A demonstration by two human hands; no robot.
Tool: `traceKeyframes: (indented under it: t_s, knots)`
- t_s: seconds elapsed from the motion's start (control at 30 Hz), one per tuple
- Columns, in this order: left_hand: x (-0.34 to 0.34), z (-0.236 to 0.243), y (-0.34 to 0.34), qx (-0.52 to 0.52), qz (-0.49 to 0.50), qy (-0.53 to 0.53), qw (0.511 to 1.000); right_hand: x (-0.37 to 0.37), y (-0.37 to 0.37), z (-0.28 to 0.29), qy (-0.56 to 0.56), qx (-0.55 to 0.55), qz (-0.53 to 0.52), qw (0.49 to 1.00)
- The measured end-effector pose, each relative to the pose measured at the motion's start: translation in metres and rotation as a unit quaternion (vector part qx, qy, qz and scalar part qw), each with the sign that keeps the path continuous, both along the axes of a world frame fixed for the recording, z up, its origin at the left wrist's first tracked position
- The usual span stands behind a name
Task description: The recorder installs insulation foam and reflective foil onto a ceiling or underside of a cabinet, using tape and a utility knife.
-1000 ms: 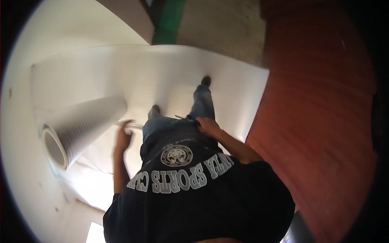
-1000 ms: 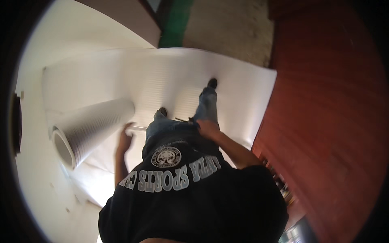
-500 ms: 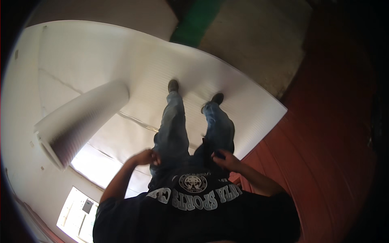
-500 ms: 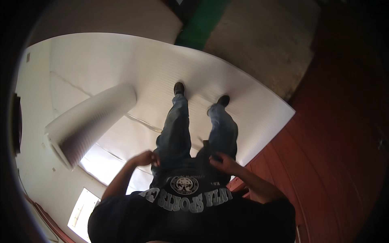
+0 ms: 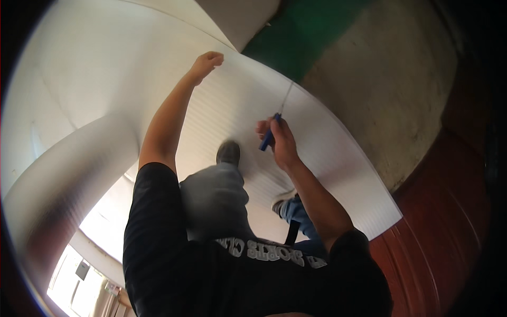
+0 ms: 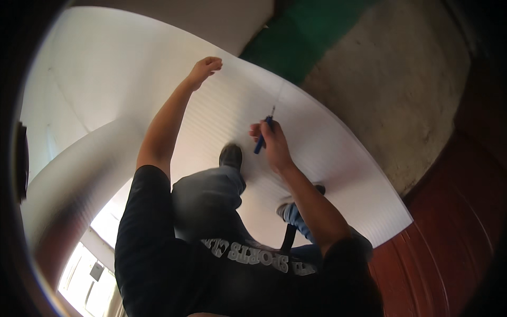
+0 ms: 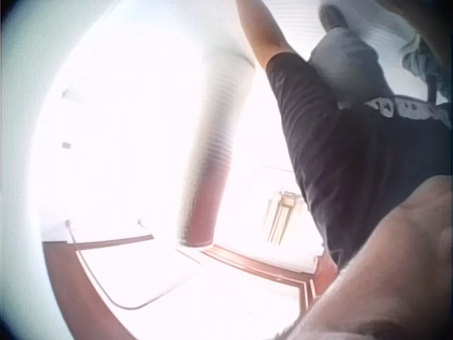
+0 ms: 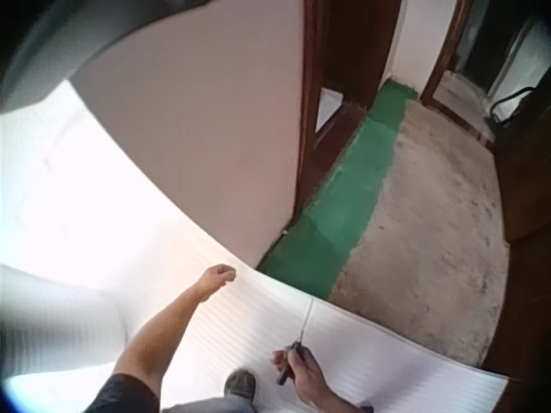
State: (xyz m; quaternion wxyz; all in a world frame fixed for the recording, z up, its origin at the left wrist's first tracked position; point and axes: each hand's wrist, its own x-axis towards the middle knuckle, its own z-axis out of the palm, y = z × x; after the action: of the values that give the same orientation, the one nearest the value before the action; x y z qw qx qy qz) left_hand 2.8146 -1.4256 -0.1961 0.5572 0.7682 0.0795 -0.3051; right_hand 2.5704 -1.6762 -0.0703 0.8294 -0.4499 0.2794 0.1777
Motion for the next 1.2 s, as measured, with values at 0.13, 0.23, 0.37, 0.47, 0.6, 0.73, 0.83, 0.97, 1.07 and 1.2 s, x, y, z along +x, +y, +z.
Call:
traceKeyframes:
  t_s: [0.13,0.23,0.37,0.47,0.6,0.73,0.83,0.97,1.07,1.2]
  knots:
    - [0.03,-0.029,0.002,-0.023,-0.067,-0.032,0.997,0.044,0.041,-0.042,0.014,0.037,-0.002,0.999]
    - [0.045,-0.042,0.01,-0.023,-0.122,-0.005,0.992,0.06,0.057,-0.062,0.001,0.029,-0.006,1.0]
    - [0.044,-0.058,0.016,-0.011,-0.126,-0.018,0.992,0.066,0.078,-0.07,0.008,-0.025,0.036,0.999]
    - [0.043,-0.064,0.016,-0.042,-0.105,-0.042,0.993,0.082,0.096,-0.073,0.015,-0.021,0.017,1.0]
    - [0.038,-0.059,0.015,-0.067,-0.087,-0.021,0.994,0.108,0.12,-0.093,0.009,0.011,-0.008,1.0]
    - [0.035,-0.055,0.006,-0.052,-0.089,-0.056,0.993,0.122,0.135,-0.114,-0.009,0.006,-0.029,1.0]
    - [0.036,-0.056,0.01,-0.062,-0.079,-0.057,0.993,0.133,0.145,-0.123,-0.02,0.0,-0.031,0.999]
    - [0.034,-0.056,0.01,-0.082,-0.089,-0.04,0.992,0.143,0.156,-0.137,-0.031,-0.003,-0.058,0.998]
    - [0.033,-0.056,0.0,-0.031,-0.089,-0.102,0.99,0.143,0.159,-0.15,-0.025,0.0,-0.063,0.998]
    - [0.034,-0.068,-0.005,0.008,-0.076,-0.102,0.992,0.147,0.16,-0.162,-0.017,-0.023,-0.061,0.998]
